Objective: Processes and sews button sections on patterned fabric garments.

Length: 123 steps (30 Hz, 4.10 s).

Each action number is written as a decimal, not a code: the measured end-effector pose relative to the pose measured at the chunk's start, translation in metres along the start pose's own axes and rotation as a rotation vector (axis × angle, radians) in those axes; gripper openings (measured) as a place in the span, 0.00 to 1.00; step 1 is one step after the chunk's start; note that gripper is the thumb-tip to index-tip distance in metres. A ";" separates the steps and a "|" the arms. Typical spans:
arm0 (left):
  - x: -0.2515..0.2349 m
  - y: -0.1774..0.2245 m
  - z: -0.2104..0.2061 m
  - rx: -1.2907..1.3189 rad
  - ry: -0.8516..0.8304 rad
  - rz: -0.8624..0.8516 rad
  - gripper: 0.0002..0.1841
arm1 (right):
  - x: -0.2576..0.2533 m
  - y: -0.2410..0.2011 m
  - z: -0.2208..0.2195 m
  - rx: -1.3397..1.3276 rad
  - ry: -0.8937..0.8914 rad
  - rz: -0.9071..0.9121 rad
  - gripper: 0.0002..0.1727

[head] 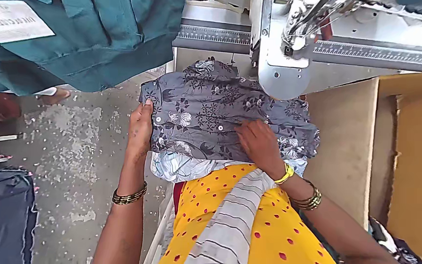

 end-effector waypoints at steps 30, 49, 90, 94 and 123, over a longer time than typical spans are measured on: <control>-0.004 0.007 0.002 -0.002 0.032 -0.009 0.20 | 0.038 0.032 0.015 -0.177 -0.108 -0.277 0.20; 0.000 0.004 0.009 -0.116 0.072 -0.033 0.27 | 0.018 0.003 0.009 -0.034 -0.055 0.074 0.08; 0.022 -0.005 0.026 0.110 -0.075 -0.042 0.25 | -0.124 -0.090 -0.041 -0.349 -0.048 0.295 0.10; 0.035 0.007 0.029 0.104 -0.082 -0.057 0.27 | -0.139 -0.099 -0.040 -0.349 -0.009 0.321 0.13; 0.065 0.018 0.060 0.299 -0.355 -0.125 0.43 | -0.142 -0.120 -0.031 -0.369 0.177 0.372 0.07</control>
Point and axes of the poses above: each hand's wrist, its own x-axis away from the middle knuckle, its own z-axis out of the back of the hand, y = z × x, the point moved 4 cm from there along -x, towards the middle knuckle, and after that the axes turned 11 degrees about z, right-handed, at the moved point
